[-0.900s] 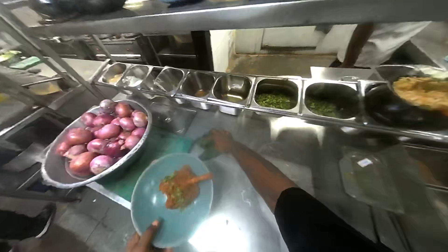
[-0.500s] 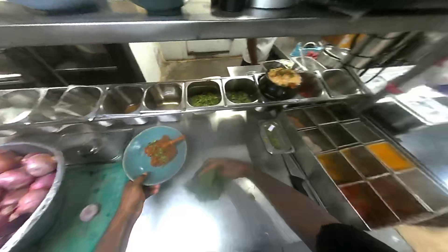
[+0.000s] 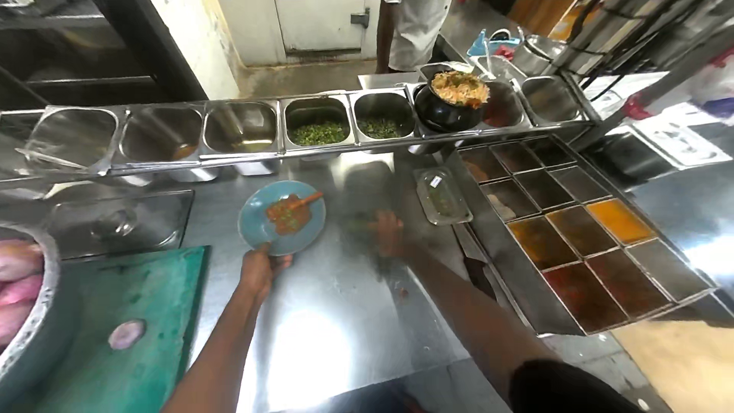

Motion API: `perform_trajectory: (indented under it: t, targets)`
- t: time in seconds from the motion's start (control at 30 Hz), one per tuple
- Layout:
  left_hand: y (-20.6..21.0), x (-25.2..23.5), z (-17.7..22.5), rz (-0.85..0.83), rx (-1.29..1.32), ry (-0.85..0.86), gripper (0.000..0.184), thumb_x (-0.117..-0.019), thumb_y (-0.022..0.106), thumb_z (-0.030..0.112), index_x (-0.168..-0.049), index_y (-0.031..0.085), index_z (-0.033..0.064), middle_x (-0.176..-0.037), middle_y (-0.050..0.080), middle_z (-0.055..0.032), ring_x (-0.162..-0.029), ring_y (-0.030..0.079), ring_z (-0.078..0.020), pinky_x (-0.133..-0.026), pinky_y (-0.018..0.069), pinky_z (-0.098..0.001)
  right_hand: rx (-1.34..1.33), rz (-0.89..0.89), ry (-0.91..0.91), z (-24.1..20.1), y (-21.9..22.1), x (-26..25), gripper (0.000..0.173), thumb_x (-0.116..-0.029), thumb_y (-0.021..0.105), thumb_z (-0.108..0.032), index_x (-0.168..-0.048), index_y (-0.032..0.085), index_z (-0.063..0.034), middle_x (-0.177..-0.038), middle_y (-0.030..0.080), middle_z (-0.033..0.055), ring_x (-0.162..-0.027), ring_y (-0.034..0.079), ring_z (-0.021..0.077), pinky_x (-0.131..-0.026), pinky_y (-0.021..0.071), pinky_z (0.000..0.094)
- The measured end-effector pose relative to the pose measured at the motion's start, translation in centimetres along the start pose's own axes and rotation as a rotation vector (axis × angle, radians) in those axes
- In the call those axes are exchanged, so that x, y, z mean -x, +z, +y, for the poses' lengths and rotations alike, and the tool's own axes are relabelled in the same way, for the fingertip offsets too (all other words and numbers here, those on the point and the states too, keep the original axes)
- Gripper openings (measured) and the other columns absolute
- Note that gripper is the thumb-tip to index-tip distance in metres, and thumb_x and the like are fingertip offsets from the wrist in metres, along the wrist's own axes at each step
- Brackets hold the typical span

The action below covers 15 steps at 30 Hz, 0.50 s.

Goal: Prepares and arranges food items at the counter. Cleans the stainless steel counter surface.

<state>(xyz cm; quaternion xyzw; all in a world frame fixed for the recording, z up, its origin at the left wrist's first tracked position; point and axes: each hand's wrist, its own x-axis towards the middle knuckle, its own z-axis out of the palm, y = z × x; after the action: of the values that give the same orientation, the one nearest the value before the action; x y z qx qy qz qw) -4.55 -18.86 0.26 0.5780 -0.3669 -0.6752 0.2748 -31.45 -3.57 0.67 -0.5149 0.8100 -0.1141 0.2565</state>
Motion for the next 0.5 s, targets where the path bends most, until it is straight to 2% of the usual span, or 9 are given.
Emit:
perform_trajectory:
  t: [0.1, 0.2, 0.23, 0.3, 0.37, 0.4, 0.43, 0.47, 0.5]
  targets:
    - [0.2, -0.8, -1.0, -0.028, 0.003, 0.001, 0.034, -0.1116, 0.039, 0.027, -0.124, 0.052, -0.0024, -0.085, 0.071, -0.0171, -0.064, 0.071, -0.0224, -0.058, 0.0609, -0.0357, -0.049, -0.064, -0.192, -1.2, 3.4, 4.7, 0.051, -0.0918, 0.071, -0.014, -0.138, 0.066, -0.0344, -0.153, 0.048, 0.0118, -0.129, 0.048, 0.0448, -0.098, 0.0403, 0.0707]
    - [0.3, -0.3, -0.4, -0.042, -0.05, -0.023, 0.049, -0.1109, 0.039, 0.043, -0.125, 0.052, -0.0021, -0.084, 0.071, -0.0166, -0.065, 0.071, -0.0231, -0.058, 0.0602, -0.0365, -0.31, -0.123, -0.264, -2.0, 1.3, 7.5, 0.045, -0.0959, 0.063, 0.0, -0.136, 0.067, -0.0193, -0.142, 0.057, 0.0146, -0.124, 0.059, 0.0329, -0.103, 0.05, 0.0541]
    - [0.2, 0.0, -0.2, -0.048, -0.09, -0.04, 0.059, -0.1091, 0.037, 0.052, -0.124, 0.054, -0.0027, -0.085, 0.072, -0.0167, -0.067, 0.072, -0.0236, -0.059, 0.0603, -0.0372, -0.429, -0.106, -0.217, -2.2, -0.8, 9.1, 0.042, -0.0989, 0.06, 0.0, -0.138, 0.065, -0.014, -0.141, 0.057, 0.0159, -0.124, 0.059, 0.0305, -0.104, 0.0496, 0.0502]
    - [-0.5, 0.6, -0.1, -0.068, -0.144, -0.053, 0.076, -0.1048, 0.031, 0.065, -0.119, 0.058, -0.0038, -0.088, 0.073, -0.0162, -0.071, 0.072, -0.0239, -0.062, 0.0599, -0.0385, -0.66, -0.017, -0.081, -0.7, -4.1, 12.5, 0.039, -0.101, 0.058, -0.001, -0.139, 0.063, -0.0103, -0.137, 0.061, 0.0114, -0.121, 0.061, 0.0225, -0.103, 0.051, 0.0442]
    - [-2.0, 1.3, -0.7, -0.089, -0.174, -0.019, 0.077, -0.105, 0.027, 0.066, -0.114, 0.062, -0.0021, -0.092, 0.074, -0.0149, -0.074, 0.073, -0.0242, -0.064, 0.0604, -0.0394, -0.836, 0.092, 0.11, 2.5, -5.1, 15.4, 0.033, -0.1015, 0.058, -0.005, -0.132, 0.067, -0.0112, -0.119, 0.072, 0.0067, -0.1, 0.069, 0.0169, -0.086, 0.0588, 0.0401]
    - [-2.8, 1.9, -1.1, -0.092, -0.169, 0.019, 0.074, -0.1065, 0.027, 0.063, -0.116, 0.063, -0.0004, -0.094, 0.074, -0.0141, -0.075, 0.073, -0.0243, -0.065, 0.0605, -0.0398, -0.86, 0.165, 0.195, 4.6, -4.4, 16.3, 0.026, -0.1011, 0.059, -0.01, -0.125, 0.07, -0.0098, -0.106, 0.073, 0.0072, -0.088, 0.069, 0.0168, -0.076, 0.0595, 0.0393]
    - [-3.6, 2.8, -1.8, -0.074, -0.152, 0.082, 0.068, -0.1085, 0.027, 0.058, -0.119, 0.064, 0.0013, -0.095, 0.074, -0.0131, -0.074, 0.073, -0.0242, -0.063, 0.0609, -0.04, -0.794, 0.238, 0.258, 6.7, -3.0, 16.9, 0.022, -0.1003, 0.061, -0.015, -0.119, 0.071, -0.0099, -0.1, 0.073, 0.0068, -0.083, 0.069, 0.0162, -0.072, 0.059, 0.0382]
    - [-4.5, 4.1, -2.6, -0.046, -0.127, 0.175, 0.06, -0.1108, 0.029, 0.051, -0.122, 0.063, 0.003, -0.096, 0.074, -0.0114, -0.073, 0.073, -0.0229, -0.062, 0.0614, -0.0389, -0.656, 0.3, 0.302, 8.1, -1.0, 17.3, 0.022, -0.1008, 0.064, -0.02, -0.118, 0.07, -0.0085, -0.104, 0.072, 0.0089, -0.089, 0.069, 0.0188, -0.077, 0.0589, 0.0412]
    - [-5.3, 5.6, -3.8, -0.009, -0.09, 0.291, 0.05, -0.1124, 0.032, 0.042, -0.124, 0.061, 0.0037, -0.098, 0.074, -0.01, -0.074, 0.073, -0.0211, -0.061, 0.0616, -0.037, -0.488, 0.33, 0.334, 8.8, 1.3, 17.4, 0.028, -0.1005, 0.066, -0.024, -0.121, 0.07, -0.0057, -0.119, 0.068, 0.0151, -0.105, 0.067, 0.0271, -0.091, 0.0565, 0.0498]
